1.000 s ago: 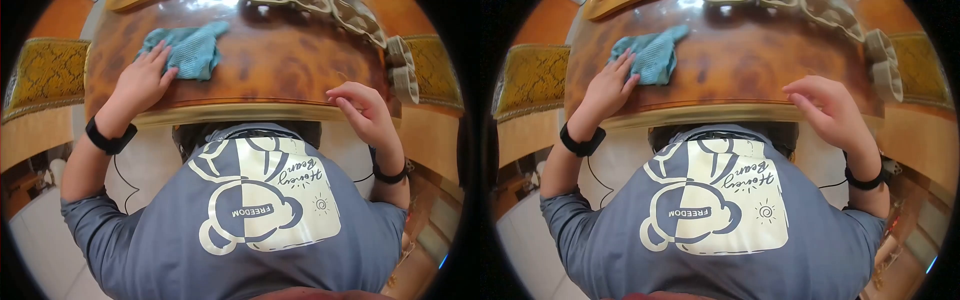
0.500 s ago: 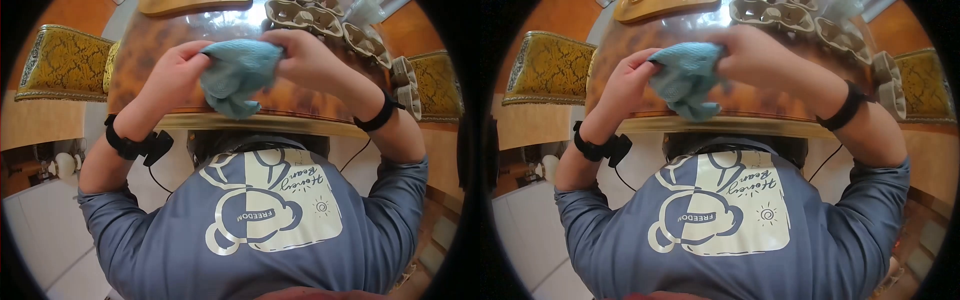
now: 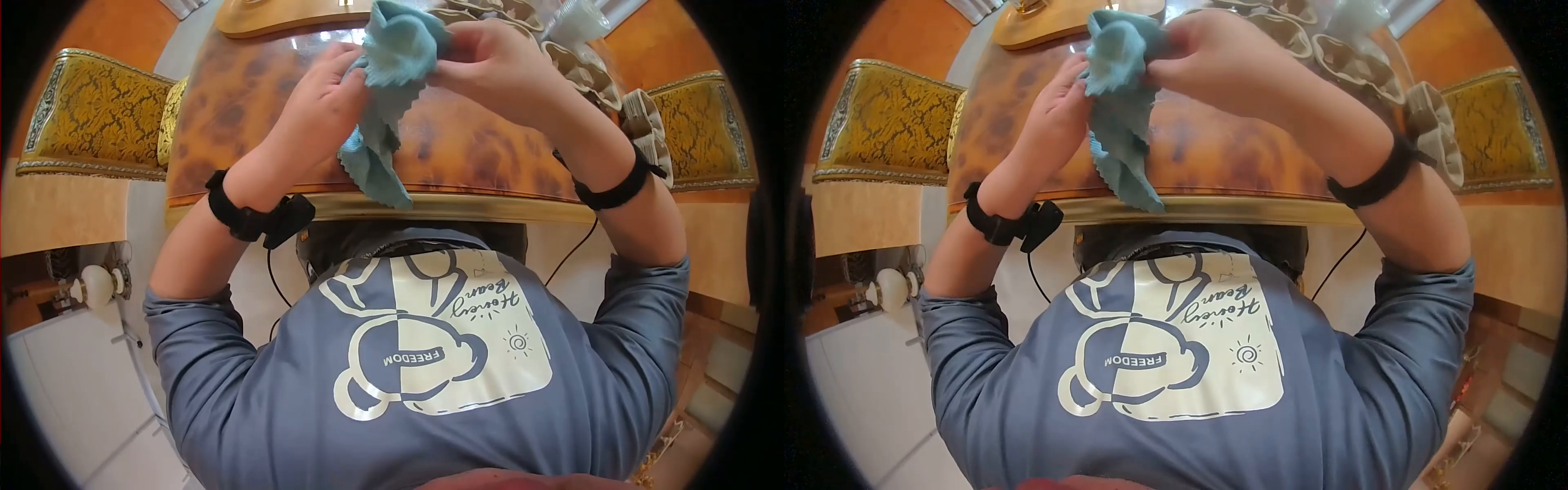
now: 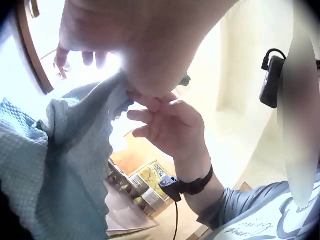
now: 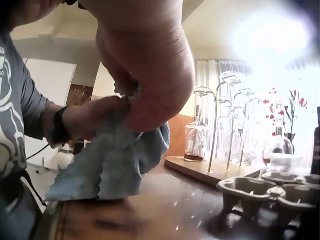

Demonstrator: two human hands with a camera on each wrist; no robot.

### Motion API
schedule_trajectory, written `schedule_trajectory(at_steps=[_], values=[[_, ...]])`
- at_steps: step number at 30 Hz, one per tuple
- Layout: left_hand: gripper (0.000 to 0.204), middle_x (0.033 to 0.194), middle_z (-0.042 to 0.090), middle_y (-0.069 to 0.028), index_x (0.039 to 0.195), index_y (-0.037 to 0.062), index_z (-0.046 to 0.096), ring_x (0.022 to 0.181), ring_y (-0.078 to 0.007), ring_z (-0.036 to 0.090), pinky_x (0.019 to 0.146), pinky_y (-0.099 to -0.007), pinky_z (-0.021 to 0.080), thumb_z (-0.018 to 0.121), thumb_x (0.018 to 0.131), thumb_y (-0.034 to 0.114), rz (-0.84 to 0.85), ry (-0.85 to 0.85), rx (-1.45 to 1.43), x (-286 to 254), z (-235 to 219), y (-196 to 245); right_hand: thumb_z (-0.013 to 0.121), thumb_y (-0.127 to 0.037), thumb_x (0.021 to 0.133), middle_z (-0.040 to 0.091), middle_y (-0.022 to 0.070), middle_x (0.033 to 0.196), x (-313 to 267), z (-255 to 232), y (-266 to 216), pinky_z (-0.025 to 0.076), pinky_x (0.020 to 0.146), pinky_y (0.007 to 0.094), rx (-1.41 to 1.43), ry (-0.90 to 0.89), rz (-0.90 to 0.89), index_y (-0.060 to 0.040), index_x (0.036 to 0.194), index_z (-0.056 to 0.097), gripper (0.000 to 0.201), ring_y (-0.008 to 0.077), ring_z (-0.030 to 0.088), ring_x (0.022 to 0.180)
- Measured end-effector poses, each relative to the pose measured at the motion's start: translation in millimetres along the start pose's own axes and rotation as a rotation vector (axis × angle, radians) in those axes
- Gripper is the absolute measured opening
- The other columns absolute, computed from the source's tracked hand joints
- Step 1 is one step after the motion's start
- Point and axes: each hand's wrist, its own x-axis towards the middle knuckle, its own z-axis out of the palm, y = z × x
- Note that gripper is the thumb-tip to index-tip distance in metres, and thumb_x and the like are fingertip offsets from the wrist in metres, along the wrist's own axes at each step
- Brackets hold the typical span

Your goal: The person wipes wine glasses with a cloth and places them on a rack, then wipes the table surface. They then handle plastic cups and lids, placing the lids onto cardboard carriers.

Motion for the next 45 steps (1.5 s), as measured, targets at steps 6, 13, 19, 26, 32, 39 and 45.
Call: schedule_trajectory(at_steps=[6, 13, 19, 26, 32, 39, 45], values=[[0.032, 0.111, 0.066, -0.0048, 0.126, -0.0006, 0.060, 0.096, -0.0112, 0.062, 0.087, -0.0246, 0.049, 0.053, 0.098, 0.013, -0.325, -0.014, -0.641, 0.5, -22.2, 16.1, 0.067, -0.018, 0.093, 0.070, -0.0007, 0.086, -5.0, -28.8, 14.1, 0.050, 0.070, 0.0210, 0.178, 0.091, 0.119, -0.0053, 0.117, 0.066, 0.027, 0.0034, 0.064, 0.083], [0.030, 0.100, 0.065, -0.0018, 0.118, -0.0002, 0.062, 0.089, -0.0080, 0.059, 0.079, -0.0240, 0.048, 0.059, 0.095, 0.019, -0.319, -0.104, -0.372, 8.9, -32.0, 18.6, 0.065, -0.014, 0.095, 0.069, 0.0021, 0.102, 5.6, -10.4, 8.7, 0.051, 0.069, 0.0273, 0.756, 0.181, 0.057, -0.0079, 0.118, 0.064, 0.024, 0.0093, 0.064, 0.087], [0.039, 0.095, 0.064, 0.0011, 0.113, -0.0009, 0.065, 0.086, -0.0065, 0.054, 0.078, -0.0254, 0.046, 0.057, 0.100, 0.035, -0.371, -0.125, -0.189, 21.8, -33.2, 34.2, 0.066, -0.009, 0.088, 0.070, 0.0068, 0.096, 12.9, -31.0, -41.1, 0.052, 0.079, 0.0238, 0.370, 0.032, 0.059, -0.0030, 0.120, 0.061, 0.033, 0.0118, 0.065, 0.091], [0.050, 0.107, 0.068, -0.0029, 0.120, -0.0020, 0.062, 0.098, -0.0125, 0.061, 0.091, -0.0267, 0.046, 0.051, 0.103, 0.043, -0.241, 0.153, 0.190, 25.5, -64.1, 41.5, 0.067, -0.010, 0.084, 0.067, 0.0070, 0.085, 15.6, -46.6, -42.4, 0.051, 0.064, 0.0282, -0.219, 0.297, -0.082, -0.0022, 0.111, 0.064, 0.028, 0.0125, 0.064, 0.075], [0.025, 0.104, 0.065, -0.0022, 0.121, 0.0026, 0.063, 0.090, -0.0129, 0.061, 0.081, -0.0275, 0.050, 0.050, 0.103, 0.015, -0.056, 0.429, -0.509, 17.1, -81.9, 58.5, 0.063, -0.010, 0.089, 0.065, 0.0020, 0.088, -0.6, -87.7, -14.3, 0.046, 0.069, 0.0224, -0.099, 0.330, 0.000, -0.0017, 0.111, 0.066, 0.024, 0.0092, 0.060, 0.082], [0.030, 0.108, 0.066, -0.0041, 0.118, 0.0021, 0.062, 0.097, -0.0134, 0.061, 0.087, -0.0282, 0.048, 0.051, 0.101, 0.025, 0.083, 0.362, -0.467, -22.0, -139.8, 100.1, 0.066, -0.009, 0.090, 0.063, -0.0022, 0.088, -53.1, -74.9, -46.0, 0.046, 0.068, 0.0202, 0.229, 0.637, -0.275, -0.0034, 0.107, 0.067, 0.017, 0.0063, 0.059, 0.079], [0.035, 0.121, 0.065, -0.0068, 0.128, 0.0012, 0.058, 0.113, -0.0132, 0.060, 0.100, -0.0303, 0.045, 0.052, 0.101, 0.023, -0.142, 0.201, -0.300, -41.0, -159.7, 118.5, 0.069, -0.014, 0.088, 0.066, 0.0008, 0.088, -41.9, -86.7, -80.1, 0.048, 0.069, 0.0231, -0.085, 0.561, -0.252, -0.0013, 0.103, 0.068, 0.020, 0.0088, 0.062, 0.080]])
